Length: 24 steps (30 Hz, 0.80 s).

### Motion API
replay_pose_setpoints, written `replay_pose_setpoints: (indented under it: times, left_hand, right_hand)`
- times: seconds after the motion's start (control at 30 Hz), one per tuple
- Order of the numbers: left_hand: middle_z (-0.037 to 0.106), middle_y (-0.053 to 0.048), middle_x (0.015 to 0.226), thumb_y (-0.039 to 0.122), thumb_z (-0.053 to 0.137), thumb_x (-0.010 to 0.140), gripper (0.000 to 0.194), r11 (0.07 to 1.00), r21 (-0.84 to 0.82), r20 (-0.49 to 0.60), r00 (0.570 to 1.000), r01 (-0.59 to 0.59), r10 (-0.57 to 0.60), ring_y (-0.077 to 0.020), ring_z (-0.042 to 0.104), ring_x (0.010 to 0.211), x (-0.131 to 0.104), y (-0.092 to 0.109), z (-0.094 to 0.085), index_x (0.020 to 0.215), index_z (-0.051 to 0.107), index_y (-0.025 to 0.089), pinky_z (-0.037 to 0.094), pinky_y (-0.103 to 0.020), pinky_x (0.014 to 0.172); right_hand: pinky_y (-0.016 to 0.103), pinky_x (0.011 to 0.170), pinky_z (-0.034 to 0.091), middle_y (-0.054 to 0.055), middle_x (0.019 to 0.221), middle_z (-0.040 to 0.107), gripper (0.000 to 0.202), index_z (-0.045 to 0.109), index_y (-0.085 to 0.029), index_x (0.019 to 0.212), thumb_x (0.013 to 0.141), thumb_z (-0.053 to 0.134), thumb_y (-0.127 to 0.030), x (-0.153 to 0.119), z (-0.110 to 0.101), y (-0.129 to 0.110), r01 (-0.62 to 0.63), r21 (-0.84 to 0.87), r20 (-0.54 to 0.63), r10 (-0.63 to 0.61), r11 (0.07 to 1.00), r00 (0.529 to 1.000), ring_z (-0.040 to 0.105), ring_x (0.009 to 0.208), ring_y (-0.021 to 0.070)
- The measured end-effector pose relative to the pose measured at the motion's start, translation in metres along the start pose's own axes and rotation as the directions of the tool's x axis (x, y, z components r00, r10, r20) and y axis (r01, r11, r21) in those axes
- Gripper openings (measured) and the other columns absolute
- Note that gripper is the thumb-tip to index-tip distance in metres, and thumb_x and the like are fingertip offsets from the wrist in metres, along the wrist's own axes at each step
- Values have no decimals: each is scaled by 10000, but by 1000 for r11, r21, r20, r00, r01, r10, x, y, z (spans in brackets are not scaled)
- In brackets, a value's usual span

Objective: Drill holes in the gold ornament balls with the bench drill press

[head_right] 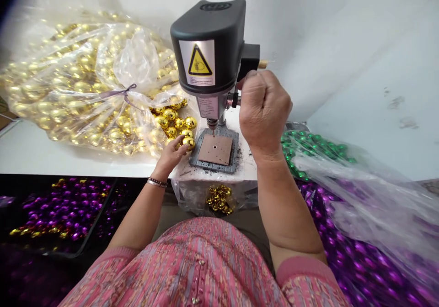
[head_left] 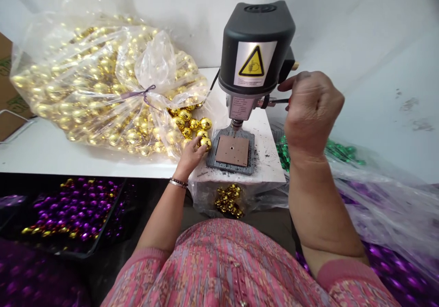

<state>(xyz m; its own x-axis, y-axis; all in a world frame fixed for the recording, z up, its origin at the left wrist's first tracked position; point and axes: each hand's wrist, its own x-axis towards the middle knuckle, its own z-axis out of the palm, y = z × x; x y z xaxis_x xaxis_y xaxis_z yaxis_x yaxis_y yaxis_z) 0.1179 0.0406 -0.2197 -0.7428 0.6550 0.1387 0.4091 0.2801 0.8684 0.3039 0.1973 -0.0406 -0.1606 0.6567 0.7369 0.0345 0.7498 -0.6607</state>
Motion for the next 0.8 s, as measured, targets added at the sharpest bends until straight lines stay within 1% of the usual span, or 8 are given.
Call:
replay_pose_setpoints:
  times: [0.07, 0.2, 0.33, 0.4, 0.47, 0.57, 0.67, 0.8]
  left_hand:
    - [712, -73, 1064, 340, 674, 820, 549, 998, -47, 52, 998, 40, -37, -163, 637, 872, -2, 6, 4, 1343, 622, 183, 523, -308, 843]
    - [697, -35, 945, 328, 703, 801, 621, 969, -206, 39, 991, 135, -130, -106, 597, 715, -8, 24, 9, 1389, 570, 176, 498, -242, 697]
    - [638, -1, 791, 332, 610, 890, 524, 810, -504, 180, 954, 299, -240, -66, 531, 559, -10, 45, 14, 1383, 539, 170, 416, -200, 536]
    - [626, 0, 783, 311, 581, 913, 481, 740, -565, 266, 930, 364, -255, -57, 523, 541, -9, 52, 19, 1369, 539, 166, 391, -193, 514]
    - [644, -9, 828, 298, 605, 900, 516, 749, -543, 304, 920, 380, -247, -55, 543, 554, -7, 56, 25, 1394, 519, 172, 399, -193, 523]
    - [668, -13, 862, 315, 648, 869, 611, 846, -416, 303, 928, 333, -217, -68, 579, 588, -3, 55, 33, 1441, 484, 177, 429, -201, 554]
    - [650, 16, 783, 362, 664, 849, 639, 924, -273, 317, 932, 269, -177, -81, 576, 581, 0, 53, 37, 1436, 498, 175, 447, -211, 573]
    - [602, 42, 664, 372, 632, 864, 636, 961, -165, 347, 925, 220, -152, -101, 560, 560, 2, 61, 37, 1446, 491, 160, 450, -224, 579]
  right_hand:
    - [248, 638, 340, -24, 627, 550, 378, 618, -140, 687, 929, 387, -317, -1, 0, 0, -12, 0, -2, 12, 1000, 1000, 437, 578, 45]
    - [248, 629, 312, -29, 621, 506, 370, 606, -144, 689, 938, 383, -302, -2, -2, -2, 2, -16, 30, -1, 1000, 1000, 400, 579, 45]
    - [249, 630, 302, -41, 621, 469, 358, 588, -152, 699, 958, 399, -311, -1, -4, -3, -8, -24, 51, 10, 1000, 999, 345, 569, 42]
    - [253, 635, 304, -39, 626, 462, 363, 578, -156, 697, 964, 400, -325, -1, -4, -2, 5, -33, 48, -3, 999, 999, 344, 582, 47]
    - [260, 643, 310, -34, 626, 462, 367, 567, -162, 691, 968, 394, -330, -2, -4, -1, 25, -42, 48, -23, 999, 999, 372, 607, 58]
    - [264, 658, 332, -32, 620, 453, 371, 551, -180, 695, 980, 380, -347, -3, -4, -1, 30, -50, 63, -27, 998, 998, 418, 628, 71]
    - [270, 684, 353, -32, 630, 463, 377, 531, -192, 697, 990, 364, -360, 0, -5, -5, 4, -81, 95, 3, 997, 996, 446, 633, 76]
    - [288, 698, 338, -11, 646, 493, 377, 521, -178, 668, 975, 359, -325, 21, -3, -4, 3, -160, 118, 16, 987, 993, 463, 660, 93]
